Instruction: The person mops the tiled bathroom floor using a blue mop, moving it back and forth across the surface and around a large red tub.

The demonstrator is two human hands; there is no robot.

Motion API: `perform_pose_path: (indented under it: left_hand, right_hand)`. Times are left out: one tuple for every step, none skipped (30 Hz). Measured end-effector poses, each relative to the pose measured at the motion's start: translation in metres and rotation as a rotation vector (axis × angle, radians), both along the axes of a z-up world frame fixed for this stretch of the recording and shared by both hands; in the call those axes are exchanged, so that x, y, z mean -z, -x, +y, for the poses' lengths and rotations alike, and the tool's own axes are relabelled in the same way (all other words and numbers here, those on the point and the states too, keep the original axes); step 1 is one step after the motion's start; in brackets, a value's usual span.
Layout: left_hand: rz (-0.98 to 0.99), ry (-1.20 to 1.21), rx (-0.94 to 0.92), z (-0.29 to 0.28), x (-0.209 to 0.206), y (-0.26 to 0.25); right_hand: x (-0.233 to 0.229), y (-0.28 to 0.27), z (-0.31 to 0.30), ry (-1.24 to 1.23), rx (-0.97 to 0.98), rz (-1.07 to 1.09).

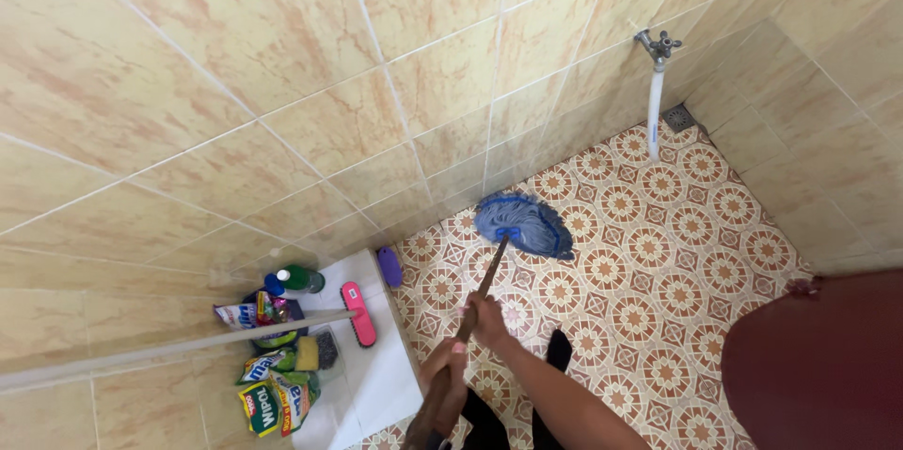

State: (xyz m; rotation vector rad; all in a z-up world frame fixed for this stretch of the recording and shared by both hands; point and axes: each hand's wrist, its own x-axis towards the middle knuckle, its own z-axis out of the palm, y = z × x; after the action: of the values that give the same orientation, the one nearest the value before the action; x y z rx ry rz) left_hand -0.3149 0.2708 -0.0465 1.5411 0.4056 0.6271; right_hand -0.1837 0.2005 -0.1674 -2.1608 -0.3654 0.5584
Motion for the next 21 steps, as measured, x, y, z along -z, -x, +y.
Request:
perform_pose_path:
  left_hand:
    - [-0.001,-0.002,-0.004,-0.003,0.011,-0.007]
    - [0.004,-0.004,0.059,-0.007,0.018,-0.014]
    - [0.008,-0.006,0.123,-0.008,0.020,-0.018]
    - [0.006,-0.009,0.120,-0.009,0.017,-0.021]
    - [0.009,-0.040,0.153,-0.012,0.012,-0.026]
    - [0.011,-0.071,0.185,-0.013,0.003,-0.032]
    - [0.008,-0.067,0.191,-0.014,-0.007,-0.038]
    - [-0.020,-0.067,0.193,-0.011,-0.018,-0.044]
    - [-0.046,-0.068,0.196,-0.008,-0.030,-0.049]
    - [-0.049,-0.066,0.202,-0.004,-0.042,-0.052]
    - [0.043,-0.054,0.160,0.000,-0.053,-0.055]
    - [0.135,-0.042,0.120,0.003,-0.064,-0.057]
    - [0.133,-0.044,0.123,0.008,-0.074,-0.056]
    - [0.205,-0.032,0.160,0.013,-0.084,-0.053]
    - [0.277,-0.020,0.197,0.016,-0.092,-0.051]
    - [0.277,-0.022,0.199,0.018,-0.097,-0.051]
    - [0.230,0.006,0.200,0.018,-0.100,-0.050]
    - [0.182,0.034,0.201,0.016,-0.102,-0.049]
    - [0.180,0.030,0.201,0.014,-0.103,-0.049]
    - [0.195,0.022,0.195,0.011,-0.104,-0.049]
    - [0.213,0.016,0.188,0.007,-0.103,-0.050]
  right_hand:
    - [-0.001,-0.009,-0.005,-0.002,-0.004,-0.001]
    - [-0.004,-0.018,-0.012,0.043,-0.002,-0.019]
    - [-0.006,-0.026,-0.013,0.087,0.000,-0.038]
    - [-0.009,-0.032,-0.012,0.084,-0.002,-0.041]
    - [-0.014,-0.038,-0.020,0.200,-0.008,-0.024]
    - [-0.018,-0.041,-0.024,0.316,-0.012,-0.007]
    - [-0.023,-0.043,-0.025,0.320,-0.006,-0.009]
    - [-0.026,-0.044,-0.026,0.305,-0.019,-0.006]
    - [-0.030,-0.044,-0.025,0.288,-0.032,-0.004]
    - [-0.034,-0.043,-0.024,0.290,-0.025,-0.005]
    - [-0.036,-0.039,-0.024,0.238,-0.014,0.003]
    - [-0.039,-0.034,-0.025,0.186,-0.002,0.011]
    - [-0.040,-0.030,-0.025,0.185,0.002,0.010]
    - [-0.041,-0.025,-0.027,0.161,0.022,-0.031]
    - [-0.040,-0.019,-0.029,0.137,0.041,-0.072]
    - [-0.038,-0.014,-0.030,0.136,0.044,-0.072]
    - [-0.035,-0.009,-0.032,0.120,0.065,-0.089]
    - [-0.031,-0.003,-0.036,0.104,0.087,-0.107]
    - [-0.028,0.001,-0.039,0.101,0.088,-0.109]
    - [-0.025,0.003,-0.043,0.036,0.116,-0.149]
    - [-0.021,0.003,-0.046,-0.026,0.145,-0.186]
